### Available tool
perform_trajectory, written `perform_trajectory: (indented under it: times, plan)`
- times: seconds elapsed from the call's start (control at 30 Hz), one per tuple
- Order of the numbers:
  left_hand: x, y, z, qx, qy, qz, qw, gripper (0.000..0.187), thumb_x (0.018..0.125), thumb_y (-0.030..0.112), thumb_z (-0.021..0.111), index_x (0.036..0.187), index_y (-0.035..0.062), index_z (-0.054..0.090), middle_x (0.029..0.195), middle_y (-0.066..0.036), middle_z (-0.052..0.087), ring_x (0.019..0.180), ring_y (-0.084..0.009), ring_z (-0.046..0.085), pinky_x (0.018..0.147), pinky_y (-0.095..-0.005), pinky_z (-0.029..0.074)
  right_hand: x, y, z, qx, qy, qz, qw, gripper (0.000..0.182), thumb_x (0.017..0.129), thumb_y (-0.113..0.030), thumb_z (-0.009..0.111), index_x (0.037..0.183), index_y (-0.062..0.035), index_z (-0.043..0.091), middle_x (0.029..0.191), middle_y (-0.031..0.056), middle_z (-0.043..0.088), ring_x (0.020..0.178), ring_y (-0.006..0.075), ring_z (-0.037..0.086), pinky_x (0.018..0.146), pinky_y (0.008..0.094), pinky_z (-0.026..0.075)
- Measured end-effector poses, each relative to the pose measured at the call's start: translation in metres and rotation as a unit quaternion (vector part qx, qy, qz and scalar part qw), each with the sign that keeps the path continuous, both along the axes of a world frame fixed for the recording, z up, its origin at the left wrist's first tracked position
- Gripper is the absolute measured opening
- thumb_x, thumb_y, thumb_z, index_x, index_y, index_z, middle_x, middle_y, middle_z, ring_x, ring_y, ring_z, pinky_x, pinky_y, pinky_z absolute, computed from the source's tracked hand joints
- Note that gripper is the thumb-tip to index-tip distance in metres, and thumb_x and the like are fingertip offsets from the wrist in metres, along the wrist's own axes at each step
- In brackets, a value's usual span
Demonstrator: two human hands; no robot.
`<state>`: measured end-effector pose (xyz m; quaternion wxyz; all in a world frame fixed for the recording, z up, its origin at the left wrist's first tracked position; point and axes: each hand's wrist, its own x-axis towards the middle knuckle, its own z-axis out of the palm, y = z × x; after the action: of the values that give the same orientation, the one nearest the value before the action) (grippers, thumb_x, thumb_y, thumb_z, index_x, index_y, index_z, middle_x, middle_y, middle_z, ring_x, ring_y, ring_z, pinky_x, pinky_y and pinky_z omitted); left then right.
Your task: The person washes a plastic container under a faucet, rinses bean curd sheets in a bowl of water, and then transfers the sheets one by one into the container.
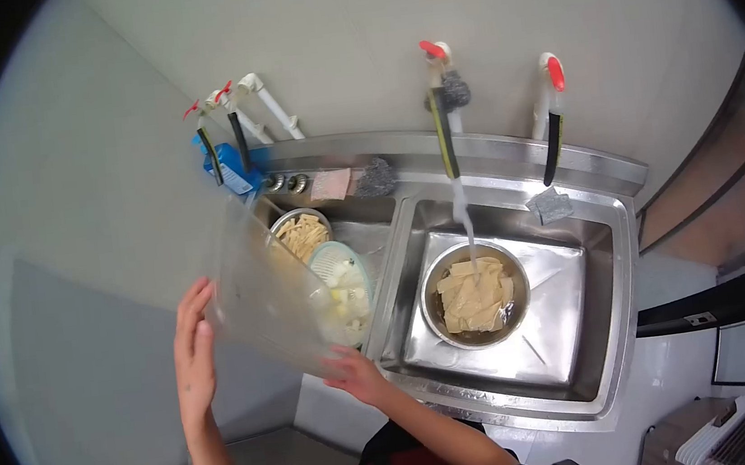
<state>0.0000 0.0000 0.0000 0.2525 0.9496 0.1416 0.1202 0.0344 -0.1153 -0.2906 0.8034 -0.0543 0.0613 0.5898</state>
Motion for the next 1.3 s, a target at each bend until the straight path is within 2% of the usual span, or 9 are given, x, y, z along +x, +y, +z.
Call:
perform_trajectory:
  times: [0.1, 0.3, 0.4, 0.63, 0.8, 0.9, 1.1, 1.23, 1.3]
  plan:
    - [0.000, 0.034, -0.023, -0.232, -0.016, 0.035, 0.972, 0.061, 0.082, 0.051, 0.036, 0.129, 0.0148, 0.022, 0.130, -0.011, 0.027, 0.109, -0.0281, 0.043, 0.087, -0.0430, 0.038, 0.023, -0.041, 0.018, -0.144, -0.054, -0.042, 0.987, 0.037, 0.080, -0.005, 0.044, 0.115, -0.0100, 0.034, 0.116, 0.0159, 0.043, 0.105, 0.0294, 0.045, 0.078, 0.0422, 0.044]
    - [0.077, 0.060, -0.194, -0.802, 0.109, -0.006, 0.588, 0.064, 0.080, 0.050, 0.039, 0.126, 0.0078, 0.024, 0.121, -0.020, 0.037, 0.099, -0.0385, 0.048, 0.075, -0.0475, 0.044, 0.087, -0.164, 0.002, -0.446, -0.261, -0.163, 0.841, 0.041, 0.079, 0.004, 0.035, 0.119, -0.0041, 0.032, 0.102, 0.0149, 0.051, 0.080, 0.0217, 0.057, 0.065, 0.0313, 0.050]
    - [0.119, 0.044, -0.277, -0.740, 0.116, -0.043, 0.661, 0.062, 0.077, 0.035, 0.049, 0.126, 0.0073, 0.024, 0.121, -0.023, 0.037, 0.100, -0.0418, 0.047, 0.078, -0.0486, 0.042, 0.102, -0.194, 0.008, -0.519, -0.305, -0.203, 0.772, 0.042, 0.080, 0.004, 0.035, 0.121, -0.0052, 0.031, 0.103, 0.0116, 0.049, 0.080, 0.0178, 0.056, 0.066, 0.0285, 0.049]
    - [0.158, 0.002, -0.322, -0.830, 0.132, -0.030, 0.542, 0.070, 0.065, 0.024, 0.054, 0.127, 0.0086, 0.025, 0.120, -0.028, 0.035, 0.096, -0.0434, 0.048, 0.080, -0.0459, 0.041, 0.167, -0.254, 0.040, -0.629, -0.318, -0.217, 0.675, 0.032, 0.087, -0.024, 0.042, 0.107, -0.0005, 0.051, 0.099, 0.0097, 0.056, 0.094, 0.0158, 0.052, 0.085, 0.0310, 0.038]
    - [0.145, -0.018, -0.337, -0.837, 0.100, 0.057, 0.535, 0.069, 0.061, 0.014, 0.052, 0.125, 0.0078, 0.026, 0.111, -0.026, 0.044, 0.093, -0.0437, 0.050, 0.078, -0.0450, 0.044, 0.286, -0.310, -0.046, -0.758, -0.416, -0.223, 0.451, 0.034, 0.079, -0.027, 0.054, 0.100, -0.0005, 0.053, 0.096, 0.0110, 0.057, 0.092, 0.0199, 0.052, 0.077, 0.0304, 0.040]
    - [0.143, -0.027, -0.339, -0.830, 0.072, 0.082, 0.547, 0.070, 0.060, 0.013, 0.052, 0.125, 0.0064, 0.026, 0.106, -0.025, 0.048, 0.089, -0.0407, 0.054, 0.074, -0.0425, 0.046, 0.343, -0.297, -0.066, -0.765, -0.593, -0.201, 0.152, 0.039, 0.072, -0.026, 0.061, 0.099, 0.0000, 0.052, 0.089, 0.0175, 0.058, 0.081, 0.0310, 0.056, 0.074, 0.0376, 0.042]
    - [0.154, -0.054, -0.330, -0.759, 0.153, 0.111, 0.623, 0.069, 0.065, 0.024, 0.055, 0.125, 0.0046, 0.027, 0.109, -0.024, 0.047, 0.090, -0.0397, 0.054, 0.075, -0.0440, 0.046, 0.385, -0.275, -0.042, -0.776, -0.515, -0.052, 0.361, 0.037, 0.064, -0.026, 0.068, 0.084, 0.0012, 0.054, 0.082, 0.0173, 0.058, 0.078, 0.0314, 0.056, 0.071, 0.0357, 0.041]
    - [0.157, -0.064, -0.344, -0.794, 0.154, 0.070, 0.584, 0.071, 0.062, 0.018, 0.053, 0.124, 0.0008, 0.026, 0.109, -0.027, 0.046, 0.092, -0.0404, 0.052, 0.080, -0.0451, 0.043, 0.371, -0.248, -0.023, -0.710, -0.645, -0.087, 0.269, 0.028, 0.068, -0.021, 0.066, 0.085, -0.0012, 0.056, 0.079, 0.0168, 0.058, 0.072, 0.0250, 0.055, 0.064, 0.0304, 0.042]
    - [0.163, -0.072, -0.336, -0.810, 0.161, 0.024, 0.564, 0.073, 0.058, 0.015, 0.052, 0.125, 0.0010, 0.026, 0.110, -0.026, 0.046, 0.095, -0.0408, 0.051, 0.080, -0.0442, 0.043, 0.346, -0.211, 0.007, -0.669, -0.637, -0.120, 0.364, 0.019, 0.072, -0.016, 0.062, 0.084, -0.0024, 0.057, 0.081, 0.0119, 0.059, 0.076, 0.0211, 0.055, 0.067, 0.0290, 0.041]
